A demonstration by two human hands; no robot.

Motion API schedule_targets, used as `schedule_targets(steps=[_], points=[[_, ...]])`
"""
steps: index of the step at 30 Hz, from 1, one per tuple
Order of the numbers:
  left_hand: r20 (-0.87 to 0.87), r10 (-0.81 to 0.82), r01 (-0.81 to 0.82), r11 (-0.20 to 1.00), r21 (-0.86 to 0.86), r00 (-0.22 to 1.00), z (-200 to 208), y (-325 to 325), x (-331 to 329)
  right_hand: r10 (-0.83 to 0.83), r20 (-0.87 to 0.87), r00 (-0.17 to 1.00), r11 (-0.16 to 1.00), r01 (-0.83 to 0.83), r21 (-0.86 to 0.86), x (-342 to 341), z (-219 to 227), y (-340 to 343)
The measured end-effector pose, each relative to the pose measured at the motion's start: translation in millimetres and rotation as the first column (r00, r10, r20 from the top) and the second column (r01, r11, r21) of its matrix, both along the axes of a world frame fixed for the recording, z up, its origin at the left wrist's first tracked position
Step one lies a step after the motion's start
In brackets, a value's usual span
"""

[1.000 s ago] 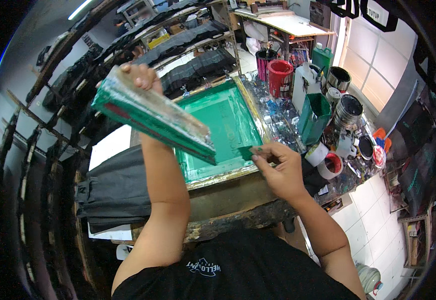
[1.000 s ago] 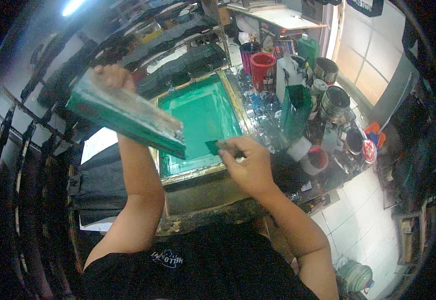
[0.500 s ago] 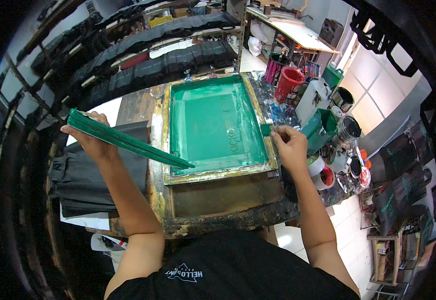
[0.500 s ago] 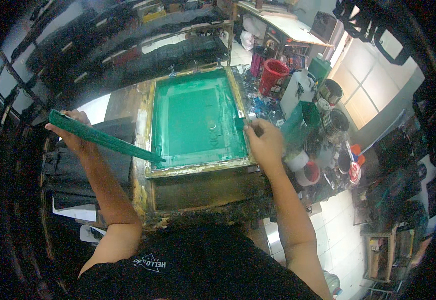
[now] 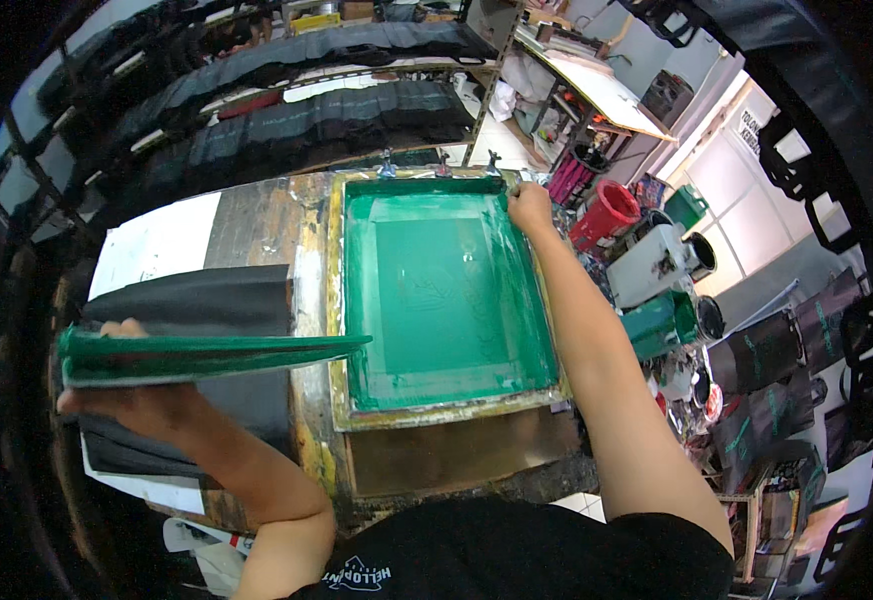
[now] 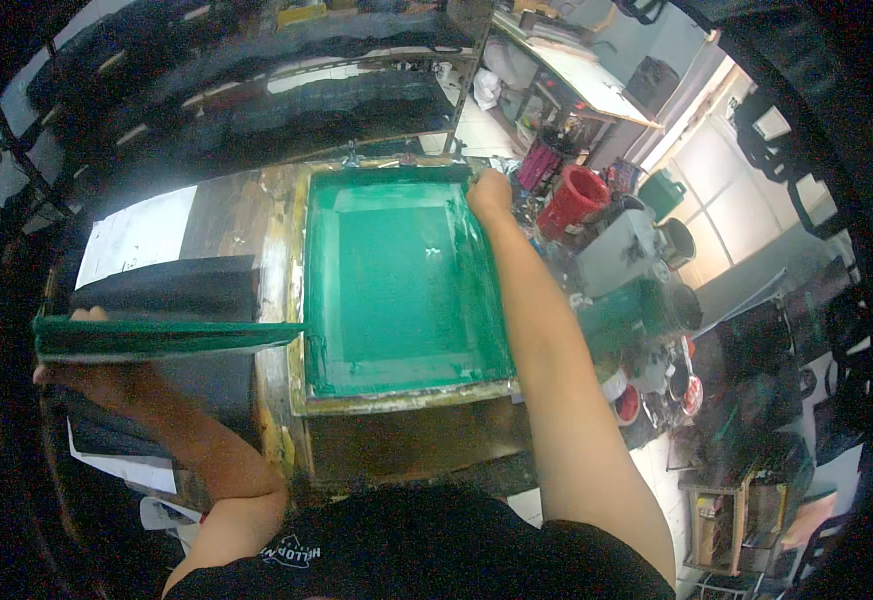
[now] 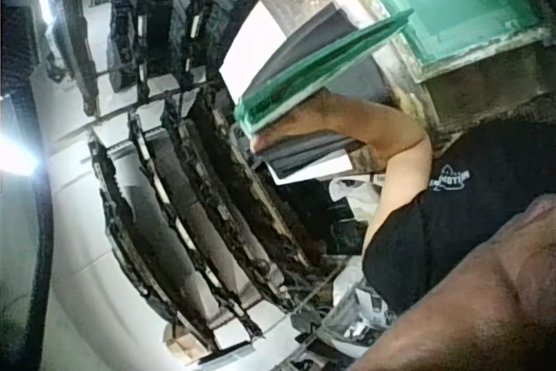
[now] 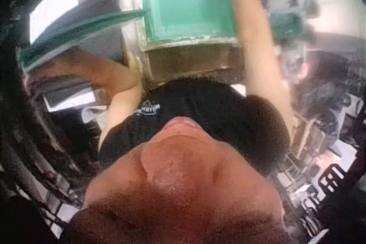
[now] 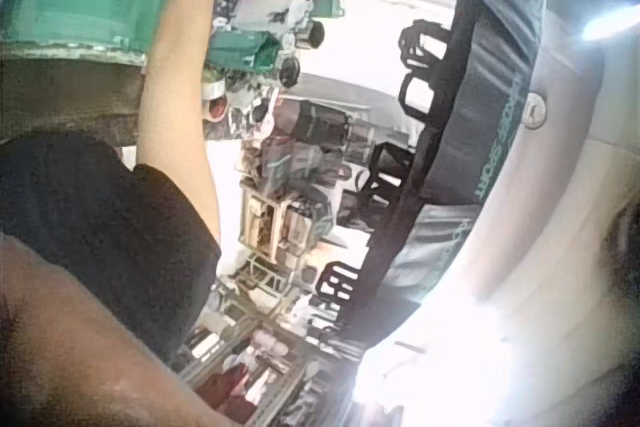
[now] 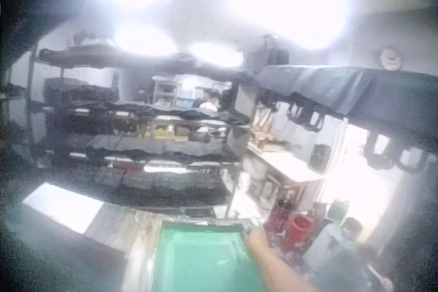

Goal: The person spreads green ink across a screen printing frame using a squeegee, cleans the excess ink from the squeegee and frame using a small scraper, and then receives a stack of black tote bags from another person to continue the printing process.

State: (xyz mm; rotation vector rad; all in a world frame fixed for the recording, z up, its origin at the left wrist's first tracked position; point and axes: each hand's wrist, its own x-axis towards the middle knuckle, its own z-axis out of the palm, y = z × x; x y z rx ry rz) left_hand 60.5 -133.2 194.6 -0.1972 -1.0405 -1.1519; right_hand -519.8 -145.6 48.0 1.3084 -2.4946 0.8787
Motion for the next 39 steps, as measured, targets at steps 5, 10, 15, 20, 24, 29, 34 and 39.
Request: schedule_targets(steps=[5, 10, 15, 20, 24, 29, 34, 39], points=[[0.095, 0.633, -0.57, 0.609, 0.552, 0.768, -9, 11, -1, -0.149, -0.033, 0.988, 0.973, 0.153, 0.172, -1, -19, -56], [0.057, 0.828, -0.672, 0.41, 0.617, 0.558, -10, -3, -10, -0.243, -0.009, 0.97, 0.946, 0.239, 0.221, 14, -26, -75], [-0.086, 0.466, -0.383, 0.806, 0.452, 0.88, -46, -2, 26, -0.292, -0.023, 0.956, 0.931, 0.29, 0.22, 19, -30, -94], [-0.166, 0.172, -0.128, 0.961, 0.244, 0.971, -55, -7, 35, -0.229, 0.008, 0.973, 0.951, 0.222, 0.215, 37, -46, -113], [0.173, 0.832, -0.698, 0.307, 0.647, 0.526, -38, -12, 14, -0.209, 0.01, 0.978, 0.967, 0.205, 0.15, 83, -36, -123], [0.297, 0.853, -0.776, 0.181, 0.604, 0.43, -38, -18, 22, -0.156, 0.029, 0.987, 0.978, 0.15, 0.148, 126, -39, -146], [0.294, 0.82, -0.724, 0.196, 0.661, 0.491, -35, -18, 21, -0.127, 0.127, 0.984, 0.986, 0.111, 0.123, 169, -39, -170], [0.286, 0.835, -0.695, 0.151, 0.703, 0.471, -34, -16, 18, -0.117, 0.11, 0.987, 0.991, 0.109, 0.079, 182, -56, -195]])
